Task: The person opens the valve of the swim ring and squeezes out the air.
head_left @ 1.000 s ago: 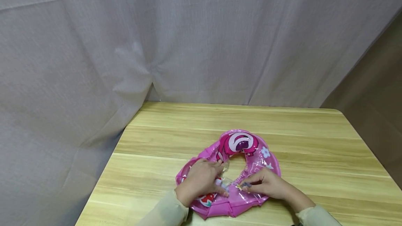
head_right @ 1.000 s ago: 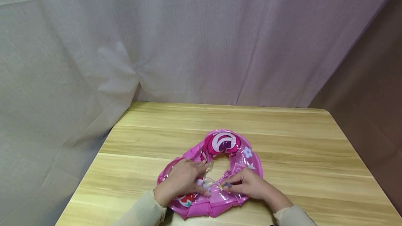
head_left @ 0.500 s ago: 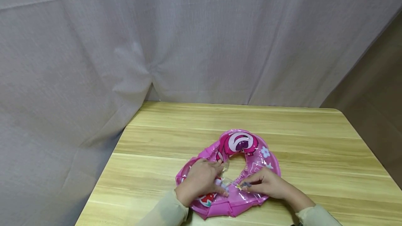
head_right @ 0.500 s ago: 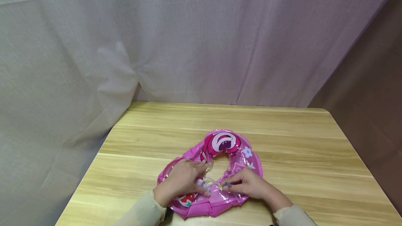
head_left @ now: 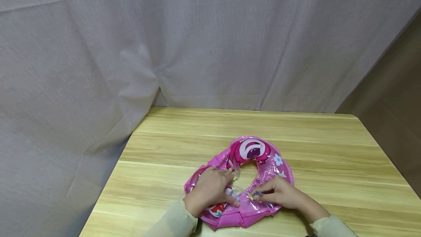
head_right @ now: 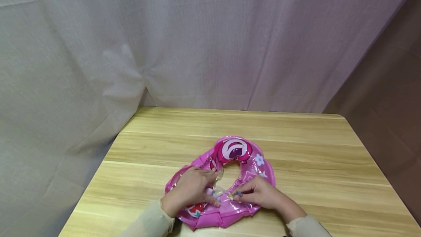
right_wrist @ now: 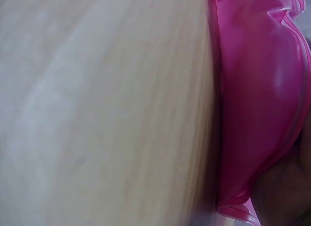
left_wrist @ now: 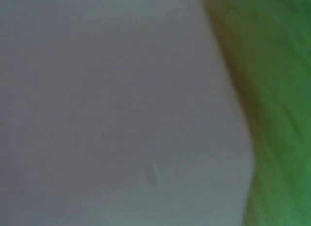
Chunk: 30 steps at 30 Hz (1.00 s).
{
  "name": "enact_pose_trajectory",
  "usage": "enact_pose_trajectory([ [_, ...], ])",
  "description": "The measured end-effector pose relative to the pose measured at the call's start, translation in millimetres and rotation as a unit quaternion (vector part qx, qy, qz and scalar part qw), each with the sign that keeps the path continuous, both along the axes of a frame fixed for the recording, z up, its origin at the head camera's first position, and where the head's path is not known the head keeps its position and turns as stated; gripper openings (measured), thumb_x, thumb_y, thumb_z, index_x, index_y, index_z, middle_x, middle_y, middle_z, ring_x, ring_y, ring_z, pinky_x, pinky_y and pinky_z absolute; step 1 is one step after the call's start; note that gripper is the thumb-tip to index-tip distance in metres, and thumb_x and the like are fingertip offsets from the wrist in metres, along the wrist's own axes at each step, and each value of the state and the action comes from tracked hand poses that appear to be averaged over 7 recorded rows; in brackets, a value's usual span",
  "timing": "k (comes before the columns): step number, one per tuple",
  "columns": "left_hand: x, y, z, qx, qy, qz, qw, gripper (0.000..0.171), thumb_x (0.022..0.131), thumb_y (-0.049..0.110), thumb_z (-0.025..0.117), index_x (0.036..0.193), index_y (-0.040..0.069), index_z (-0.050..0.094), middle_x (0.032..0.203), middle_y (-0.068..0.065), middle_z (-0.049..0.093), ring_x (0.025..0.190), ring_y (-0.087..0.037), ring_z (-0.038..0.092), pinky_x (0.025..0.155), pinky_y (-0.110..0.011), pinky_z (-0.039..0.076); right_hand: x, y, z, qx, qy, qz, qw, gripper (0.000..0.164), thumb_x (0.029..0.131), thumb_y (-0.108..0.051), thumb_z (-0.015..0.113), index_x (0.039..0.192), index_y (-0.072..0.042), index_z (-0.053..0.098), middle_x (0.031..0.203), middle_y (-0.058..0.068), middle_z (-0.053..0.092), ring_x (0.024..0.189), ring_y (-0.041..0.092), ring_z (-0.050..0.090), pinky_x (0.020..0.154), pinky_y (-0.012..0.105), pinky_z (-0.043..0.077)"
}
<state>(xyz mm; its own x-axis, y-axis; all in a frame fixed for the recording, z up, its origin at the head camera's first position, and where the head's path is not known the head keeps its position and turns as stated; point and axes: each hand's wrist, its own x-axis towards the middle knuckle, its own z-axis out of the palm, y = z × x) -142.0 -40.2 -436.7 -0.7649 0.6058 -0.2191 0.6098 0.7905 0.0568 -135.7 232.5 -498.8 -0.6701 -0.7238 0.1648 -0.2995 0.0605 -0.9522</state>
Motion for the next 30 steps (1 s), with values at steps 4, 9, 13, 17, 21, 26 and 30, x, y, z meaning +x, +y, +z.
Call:
enact_pose_trajectory([
  [4, 0.3, -0.2, 0.4, -0.001, -0.001, -0.001, 1.0, 0.101, 0.068, 0.083, 0.066, 0.15, 0.027, 0.049, 0.147, 0.005, 0.053, 0.132, -0.015, 0.053, 0.11, -0.038, 0.04, -0.2, 0.1, -1.0, 0.0, 0.003, 0.0, 1.0, 0.02, 0.092, -0.006, 0.071, 0.11, -0.005, 0.078, 0.102, 0.002, 0.077, 0.063, 0.006, 0.067, 0.053, 0.027, 0.056],
  [9, 0.4, 0.0, 0.6, -0.001, -0.001, 0.0, 1.0, 0.101, 0.068, 0.083, 0.066, 0.15, 0.027, 0.049, 0.148, 0.005, 0.052, 0.132, -0.016, 0.054, 0.11, -0.038, 0.039, -0.2, 0.2, -2.8, -0.003, 0.008, 0.0, 1.0, 0.019, 0.092, -0.005, 0.071, 0.11, -0.005, 0.078, 0.103, 0.004, 0.077, 0.067, 0.008, 0.069, 0.055, 0.028, 0.057],
  [13, 0.2, 0.3, 0.0, -0.005, -0.002, 0.003, 1.0, 0.102, 0.067, 0.084, 0.065, 0.151, 0.028, 0.048, 0.149, 0.005, 0.051, 0.132, -0.016, 0.054, 0.11, -0.038, 0.039, -0.2, -0.1, -3.8, -0.006, 0.008, -0.001, 1.0, 0.019, 0.091, -0.005, 0.072, 0.11, -0.005, 0.078, 0.104, 0.006, 0.076, 0.07, 0.01, 0.071, 0.057, 0.029, 0.058],
  [17, -0.2, 0.4, -0.8, -0.009, 0.0, 0.002, 1.0, 0.102, 0.067, 0.085, 0.064, 0.15, 0.028, 0.048, 0.149, 0.005, 0.051, 0.133, -0.015, 0.053, 0.11, -0.038, 0.039, -0.4, -0.1, -3.8, -0.002, 0.005, -0.003, 1.0, 0.019, 0.091, -0.006, 0.072, 0.11, -0.006, 0.078, 0.104, 0.004, 0.077, 0.064, 0.007, 0.068, 0.053, 0.027, 0.056],
  [21, 0.1, 0.5, -1.0, -0.012, 0.001, 0.001, 0.9999, 0.102, 0.067, 0.086, 0.063, 0.15, 0.028, 0.048, 0.149, 0.005, 0.05, 0.133, -0.015, 0.053, 0.11, -0.037, 0.039, -0.6, 0.0, -4.1, -0.003, 0.005, -0.002, 1.0, 0.019, 0.091, -0.005, 0.072, 0.11, -0.006, 0.078, 0.104, 0.004, 0.077, 0.065, 0.007, 0.068, 0.052, 0.027, 0.056],
  [26, 0.2, 0.5, -1.0, -0.014, 0.002, 0.002, 0.9999, 0.103, 0.067, 0.086, 0.063, 0.151, 0.029, 0.048, 0.15, 0.006, 0.049, 0.133, -0.014, 0.052, 0.11, -0.037, 0.039, -0.6, 0.2, -4.6, -0.002, 0.003, -0.002, 1.0, 0.02, 0.091, -0.005, 0.072, 0.11, -0.005, 0.078, 0.104, 0.004, 0.076, 0.064, 0.007, 0.068, 0.052, 0.027, 0.056],
  [30, 0.5, 0.6, -1.2, -0.013, 0.003, 0.001, 0.9999, 0.102, 0.067, 0.086, 0.063, 0.151, 0.028, 0.048, 0.149, 0.006, 0.05, 0.134, -0.014, 0.052, 0.111, -0.037, 0.038, -0.5, 0.4, -5.4, -0.001, 0.002, -0.003, 1.0, 0.02, 0.091, -0.005, 0.072, 0.11, -0.005, 0.078, 0.104, 0.005, 0.076, 0.064, 0.007, 0.068, 0.052, 0.027, 0.055],
])
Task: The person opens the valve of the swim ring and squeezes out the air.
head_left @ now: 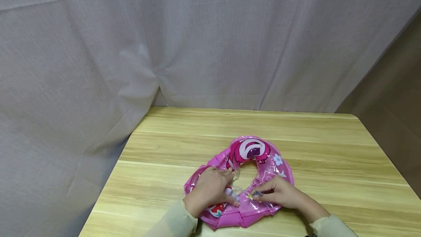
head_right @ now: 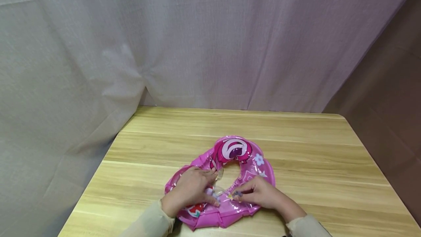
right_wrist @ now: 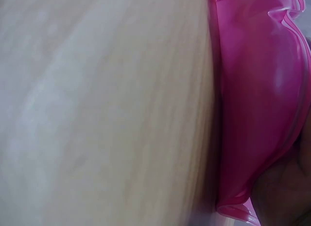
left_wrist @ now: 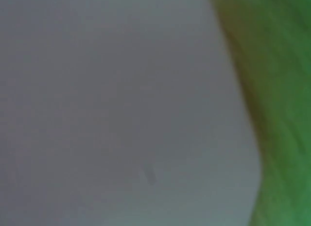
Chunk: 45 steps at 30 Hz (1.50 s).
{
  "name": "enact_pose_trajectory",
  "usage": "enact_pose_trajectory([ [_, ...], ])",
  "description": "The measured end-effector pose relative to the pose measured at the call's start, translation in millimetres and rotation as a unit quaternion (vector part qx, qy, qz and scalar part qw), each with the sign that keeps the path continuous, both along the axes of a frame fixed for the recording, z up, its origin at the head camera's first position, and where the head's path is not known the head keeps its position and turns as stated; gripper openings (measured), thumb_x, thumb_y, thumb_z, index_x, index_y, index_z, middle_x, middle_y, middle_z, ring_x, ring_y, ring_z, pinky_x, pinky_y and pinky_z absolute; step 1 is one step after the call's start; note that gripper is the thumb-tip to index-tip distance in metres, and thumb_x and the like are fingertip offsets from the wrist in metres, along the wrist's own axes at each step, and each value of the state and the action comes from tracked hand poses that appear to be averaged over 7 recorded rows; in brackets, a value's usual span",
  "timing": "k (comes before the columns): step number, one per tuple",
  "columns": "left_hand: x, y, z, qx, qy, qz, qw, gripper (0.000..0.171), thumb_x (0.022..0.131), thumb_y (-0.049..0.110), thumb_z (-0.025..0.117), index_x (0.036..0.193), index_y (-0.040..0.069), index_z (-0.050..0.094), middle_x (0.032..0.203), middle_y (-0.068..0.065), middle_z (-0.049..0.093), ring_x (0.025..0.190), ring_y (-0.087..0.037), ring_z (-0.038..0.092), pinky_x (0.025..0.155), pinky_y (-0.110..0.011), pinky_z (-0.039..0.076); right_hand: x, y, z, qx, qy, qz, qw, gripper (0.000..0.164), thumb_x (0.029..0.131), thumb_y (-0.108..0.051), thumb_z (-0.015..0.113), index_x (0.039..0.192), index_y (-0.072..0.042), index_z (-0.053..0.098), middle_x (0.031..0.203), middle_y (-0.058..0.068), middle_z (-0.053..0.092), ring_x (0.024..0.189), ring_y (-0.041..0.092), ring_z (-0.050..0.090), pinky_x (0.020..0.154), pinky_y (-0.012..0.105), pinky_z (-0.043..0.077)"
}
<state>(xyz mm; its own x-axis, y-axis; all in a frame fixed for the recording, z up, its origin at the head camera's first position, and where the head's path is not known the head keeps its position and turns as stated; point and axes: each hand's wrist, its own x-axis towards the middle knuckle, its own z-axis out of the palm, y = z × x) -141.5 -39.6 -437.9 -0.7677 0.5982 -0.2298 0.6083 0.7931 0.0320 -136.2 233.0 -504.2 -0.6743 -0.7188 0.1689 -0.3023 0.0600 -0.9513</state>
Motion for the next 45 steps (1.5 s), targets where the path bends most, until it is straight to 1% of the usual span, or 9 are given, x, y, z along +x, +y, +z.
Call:
enact_pose_trajectory([
  [6, 0.3, 0.1, 0.2, 0.004, -0.003, 0.001, 1.0, 0.102, 0.067, 0.085, 0.063, 0.151, 0.028, 0.047, 0.149, 0.006, 0.051, 0.133, -0.014, 0.053, 0.11, -0.037, 0.039, 0.5, 0.4, -0.7, 0.003, 0.0, -0.002, 1.0, 0.019, 0.091, -0.005, 0.072, 0.109, -0.005, 0.078, 0.104, 0.005, 0.076, 0.068, 0.009, 0.07, 0.055, 0.027, 0.057],
  [13, -0.1, -0.1, 0.7, 0.004, 0.003, -0.003, 1.0, 0.101, 0.067, 0.085, 0.063, 0.149, 0.027, 0.05, 0.148, 0.007, 0.052, 0.133, -0.013, 0.052, 0.11, -0.038, 0.039, 0.1, 0.5, 0.2, 0.005, 0.001, -0.003, 1.0, 0.019, 0.091, -0.005, 0.072, 0.109, -0.005, 0.078, 0.103, 0.004, 0.077, 0.063, 0.006, 0.067, 0.053, 0.027, 0.056],
  [22, -0.1, 0.2, 0.0, 0.001, -0.002, 0.0, 1.0, 0.102, 0.067, 0.086, 0.062, 0.15, 0.028, 0.048, 0.149, 0.007, 0.051, 0.134, -0.013, 0.051, 0.111, -0.037, 0.039, 0.1, 0.3, 0.9, 0.005, 0.008, -0.003, 1.0, 0.019, 0.091, -0.005, 0.072, 0.109, -0.005, 0.078, 0.103, 0.005, 0.077, 0.067, 0.008, 0.069, 0.055, 0.027, 0.057],
  [36, 0.2, 1.4, 0.4, -0.013, -0.004, 0.004, 0.9999, 0.104, 0.067, 0.086, 0.062, 0.151, 0.028, 0.048, 0.149, 0.007, 0.05, 0.135, -0.013, 0.05, 0.111, -0.037, 0.038, -0.1, -0.4, 1.6, -0.007, 0.008, 0.006, 1.0, 0.019, 0.091, -0.003, 0.071, 0.109, -0.004, 0.078, 0.103, 0.006, 0.077, 0.074, 0.011, 0.072, 0.061, 0.029, 0.059],
  [45, 0.4, 1.7, 1.1, -0.012, -0.001, -0.001, 0.9999, 0.102, 0.067, 0.084, 0.064, 0.15, 0.028, 0.049, 0.148, 0.007, 0.052, 0.134, -0.012, 0.052, 0.109, -0.036, 0.04, -0.1, -0.7, 3.4, -0.003, 0.003, 0.003, 1.0, 0.018, 0.092, -0.005, 0.071, 0.109, -0.005, 0.078, 0.104, 0.005, 0.077, 0.071, 0.01, 0.072, 0.058, 0.028, 0.058],
])
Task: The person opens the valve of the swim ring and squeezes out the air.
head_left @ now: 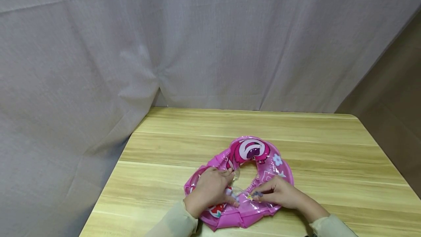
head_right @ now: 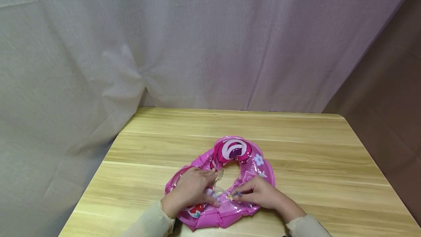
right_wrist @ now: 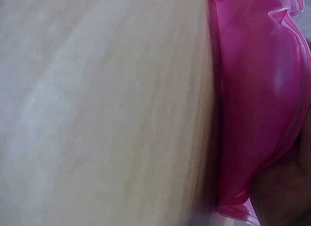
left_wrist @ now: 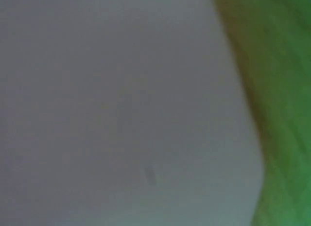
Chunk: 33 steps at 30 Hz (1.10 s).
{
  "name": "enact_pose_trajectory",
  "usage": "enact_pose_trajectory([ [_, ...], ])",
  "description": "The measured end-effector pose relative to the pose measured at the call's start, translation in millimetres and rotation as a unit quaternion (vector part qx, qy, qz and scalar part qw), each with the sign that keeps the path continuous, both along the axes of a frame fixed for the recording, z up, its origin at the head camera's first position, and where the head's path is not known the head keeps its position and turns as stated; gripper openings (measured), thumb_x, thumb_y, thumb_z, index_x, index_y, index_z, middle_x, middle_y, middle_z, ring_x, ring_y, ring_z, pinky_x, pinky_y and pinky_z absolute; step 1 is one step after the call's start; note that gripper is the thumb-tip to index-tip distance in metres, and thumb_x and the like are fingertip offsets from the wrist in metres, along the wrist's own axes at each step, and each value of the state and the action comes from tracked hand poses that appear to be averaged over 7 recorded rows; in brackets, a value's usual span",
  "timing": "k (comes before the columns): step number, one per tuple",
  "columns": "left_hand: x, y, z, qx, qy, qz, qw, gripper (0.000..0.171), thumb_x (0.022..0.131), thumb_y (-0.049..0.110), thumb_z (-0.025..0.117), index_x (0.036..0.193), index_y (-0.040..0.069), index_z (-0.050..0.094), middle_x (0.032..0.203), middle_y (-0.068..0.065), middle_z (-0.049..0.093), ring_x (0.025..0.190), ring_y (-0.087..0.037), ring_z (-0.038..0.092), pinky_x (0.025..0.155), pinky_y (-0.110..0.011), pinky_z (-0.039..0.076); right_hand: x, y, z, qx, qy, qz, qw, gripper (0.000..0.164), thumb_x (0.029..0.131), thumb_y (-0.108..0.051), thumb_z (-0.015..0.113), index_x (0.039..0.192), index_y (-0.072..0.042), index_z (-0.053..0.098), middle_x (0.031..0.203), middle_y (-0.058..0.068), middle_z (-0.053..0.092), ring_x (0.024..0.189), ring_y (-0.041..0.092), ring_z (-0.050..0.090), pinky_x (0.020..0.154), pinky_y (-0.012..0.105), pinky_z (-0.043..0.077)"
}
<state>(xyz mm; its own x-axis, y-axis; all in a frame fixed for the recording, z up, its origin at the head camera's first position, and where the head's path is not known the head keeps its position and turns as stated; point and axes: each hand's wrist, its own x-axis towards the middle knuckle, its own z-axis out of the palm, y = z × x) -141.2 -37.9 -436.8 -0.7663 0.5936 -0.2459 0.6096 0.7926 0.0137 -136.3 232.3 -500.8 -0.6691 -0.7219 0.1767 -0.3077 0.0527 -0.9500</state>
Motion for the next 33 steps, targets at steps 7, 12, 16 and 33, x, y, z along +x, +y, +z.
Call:
enact_pose_trajectory([
  [7, -0.7, 0.5, -0.4, -0.002, 0.0, 0.002, 1.0, 0.102, 0.067, 0.084, 0.064, 0.151, 0.028, 0.048, 0.149, 0.007, 0.051, 0.134, -0.012, 0.051, 0.11, -0.036, 0.039, 0.0, 0.0, -0.4, -0.002, 0.002, 0.001, 1.0, 0.019, 0.092, -0.004, 0.071, 0.109, -0.005, 0.078, 0.105, 0.006, 0.076, 0.076, 0.012, 0.073, 0.062, 0.029, 0.059],
  [12, -0.3, 0.2, -0.3, -0.001, 0.006, -0.001, 1.0, 0.103, 0.067, 0.084, 0.065, 0.152, 0.028, 0.047, 0.148, 0.007, 0.052, 0.133, -0.012, 0.052, 0.108, -0.036, 0.04, -0.1, 0.1, -1.8, -0.004, 0.003, 0.003, 1.0, 0.019, 0.091, -0.003, 0.071, 0.109, -0.004, 0.078, 0.105, 0.007, 0.076, 0.078, 0.013, 0.073, 0.063, 0.03, 0.06],
  [16, 0.1, -0.3, -0.2, 0.003, 0.009, -0.003, 1.0, 0.104, 0.067, 0.083, 0.066, 0.152, 0.027, 0.047, 0.147, 0.007, 0.053, 0.133, -0.012, 0.053, 0.107, -0.035, 0.041, -0.1, 0.2, -2.2, -0.002, 0.001, 0.002, 1.0, 0.019, 0.091, -0.003, 0.071, 0.109, -0.004, 0.078, 0.105, 0.007, 0.076, 0.077, 0.012, 0.073, 0.062, 0.029, 0.059],
  [33, 0.5, 3.3, 2.9, 0.004, 0.019, -0.003, 0.9998, 0.095, 0.067, 0.082, 0.067, 0.144, 0.029, 0.057, 0.139, 0.009, 0.061, 0.121, -0.011, 0.062, 0.101, -0.033, 0.044, 1.1, 1.1, 0.4, 0.008, -0.005, -0.009, 1.0, 0.017, 0.092, -0.006, 0.072, 0.107, -0.005, 0.079, 0.104, 0.005, 0.077, 0.077, 0.012, 0.073, 0.065, 0.029, 0.06],
])
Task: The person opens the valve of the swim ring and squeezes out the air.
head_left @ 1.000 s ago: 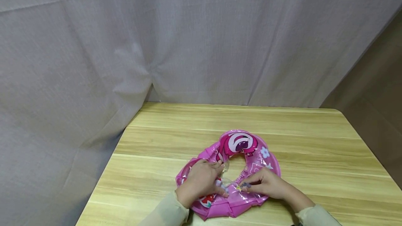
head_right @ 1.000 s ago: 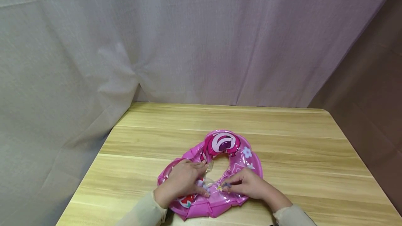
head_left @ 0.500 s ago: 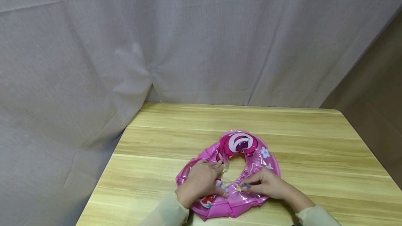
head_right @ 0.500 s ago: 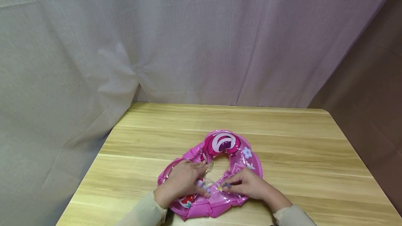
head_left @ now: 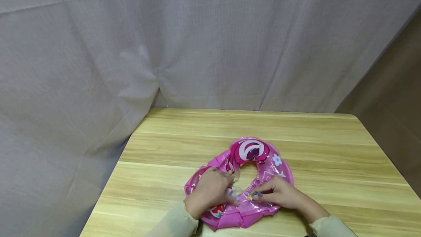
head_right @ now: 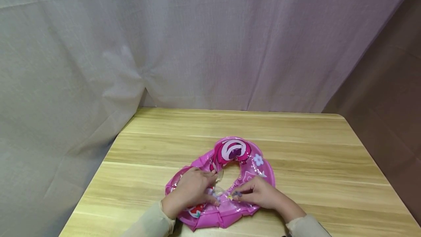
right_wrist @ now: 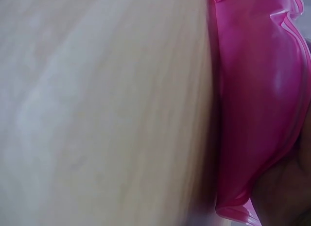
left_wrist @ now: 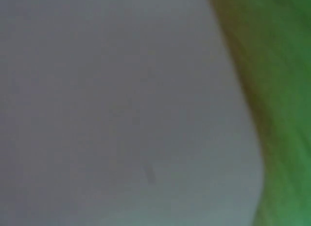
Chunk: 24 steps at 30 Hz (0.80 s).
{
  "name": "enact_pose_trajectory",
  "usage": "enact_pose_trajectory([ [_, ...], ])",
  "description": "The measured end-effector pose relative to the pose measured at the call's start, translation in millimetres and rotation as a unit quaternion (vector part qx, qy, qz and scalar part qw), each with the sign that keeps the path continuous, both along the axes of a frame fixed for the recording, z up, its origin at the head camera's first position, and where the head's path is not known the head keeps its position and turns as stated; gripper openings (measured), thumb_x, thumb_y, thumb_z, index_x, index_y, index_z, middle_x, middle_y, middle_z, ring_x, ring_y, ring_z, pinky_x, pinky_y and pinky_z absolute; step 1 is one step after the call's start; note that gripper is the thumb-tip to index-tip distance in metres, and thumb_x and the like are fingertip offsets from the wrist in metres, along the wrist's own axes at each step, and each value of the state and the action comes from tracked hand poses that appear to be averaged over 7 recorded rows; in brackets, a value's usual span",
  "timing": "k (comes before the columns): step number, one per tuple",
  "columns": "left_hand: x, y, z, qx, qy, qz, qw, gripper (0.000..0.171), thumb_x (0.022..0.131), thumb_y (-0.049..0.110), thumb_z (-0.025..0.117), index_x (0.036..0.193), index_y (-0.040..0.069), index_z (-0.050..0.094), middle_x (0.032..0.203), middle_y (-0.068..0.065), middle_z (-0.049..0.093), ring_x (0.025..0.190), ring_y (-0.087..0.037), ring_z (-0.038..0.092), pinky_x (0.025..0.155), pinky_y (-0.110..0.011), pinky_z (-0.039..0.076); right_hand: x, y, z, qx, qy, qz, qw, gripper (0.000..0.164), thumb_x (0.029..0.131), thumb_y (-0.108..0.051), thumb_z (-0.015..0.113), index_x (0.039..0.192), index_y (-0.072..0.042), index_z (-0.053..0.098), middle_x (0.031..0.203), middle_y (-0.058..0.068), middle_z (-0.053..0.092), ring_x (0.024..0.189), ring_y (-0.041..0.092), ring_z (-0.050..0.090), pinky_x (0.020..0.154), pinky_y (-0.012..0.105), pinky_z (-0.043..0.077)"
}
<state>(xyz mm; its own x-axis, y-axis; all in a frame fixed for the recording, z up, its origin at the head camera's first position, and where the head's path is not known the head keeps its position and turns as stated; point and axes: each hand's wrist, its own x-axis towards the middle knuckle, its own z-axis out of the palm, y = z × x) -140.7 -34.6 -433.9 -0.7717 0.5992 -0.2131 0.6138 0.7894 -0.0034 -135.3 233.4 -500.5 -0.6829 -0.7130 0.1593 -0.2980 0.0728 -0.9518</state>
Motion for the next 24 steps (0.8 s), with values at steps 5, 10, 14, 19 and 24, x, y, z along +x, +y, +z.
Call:
enact_pose_trajectory([
  [5, 0.3, 2, 0.6, 0.005, 0.013, -0.01, 0.9999, 0.091, 0.066, 0.079, 0.07, 0.142, 0.031, 0.059, 0.123, 0.011, 0.07, 0.099, -0.013, 0.069, 0.092, -0.032, 0.047, 1.5, -1, 4.3, 0.006, 0.03, -0.001, 1.0, 0.017, 0.092, -0.007, 0.071, 0.108, -0.006, 0.078, 0.102, 0.003, 0.077, 0.08, 0.011, 0.073, 0.07, 0.028, 0.06],
  [10, 1.0, 2, 0.7, 0.041, 0.04, -0.025, 0.998, 0.049, 0.066, 0.072, 0.076, 0.087, 0.028, 0.077, 0.069, 0.015, 0.067, 0.062, -0.008, 0.058, 0.085, -0.029, 0.047, 4.5, -4, 12.7, 0.025, 0.106, -0.005, 0.994, 0.019, 0.093, -0.008, 0.071, 0.111, -0.008, 0.077, 0.102, 0.0, 0.077, 0.083, 0.006, 0.072, 0.073, 0.022, 0.058],
  [14, 1.3, 2, 1.1, 0.072, 0.065, -0.039, 0.9946, 0.039, 0.068, 0.064, 0.082, 0.06, 0.028, 0.068, 0.054, 0.016, 0.057, 0.054, -0.009, 0.049, 0.084, -0.029, 0.048, 5.9, -7, 22.2, 0.048, 0.202, -0.011, 0.978, 0.022, 0.092, -0.008, 0.072, 0.114, -0.012, 0.076, 0.105, -0.004, 0.076, 0.09, 0.007, 0.072, 0.08, 0.019, 0.056],
  [19, 0.7, 1, 3.7, 0.086, 0.06, -0.027, 0.9941, 0.037, 0.069, 0.06, 0.084, 0.066, 0.026, 0.069, 0.057, 0.014, 0.059, 0.058, -0.012, 0.054, 0.08, -0.029, 0.049, 5.5, -10, 33.0, 0.059, 0.337, -0.023, 0.939, 0.031, 0.088, -0.011, 0.077, 0.118, -0.012, 0.075, 0.114, -0.004, 0.074, 0.104, 0.015, 0.07, 0.094, 0.025, 0.053],
  [24, 1.5, 1, 4.5, 0.086, 0.036, -0.007, 0.9957, 0.036, 0.071, 0.058, 0.084, 0.073, 0.024, 0.072, 0.062, 0.012, 0.061, 0.064, -0.013, 0.055, 0.074, -0.03, 0.05, 4.3, -13, 38.0, 0.067, 0.455, -0.041, 0.887, 0.035, 0.089, -0.02, 0.075, 0.122, -0.01, 0.073, 0.122, 0.0, 0.072, 0.116, 0.025, 0.064, 0.111, 0.033, 0.041],
])
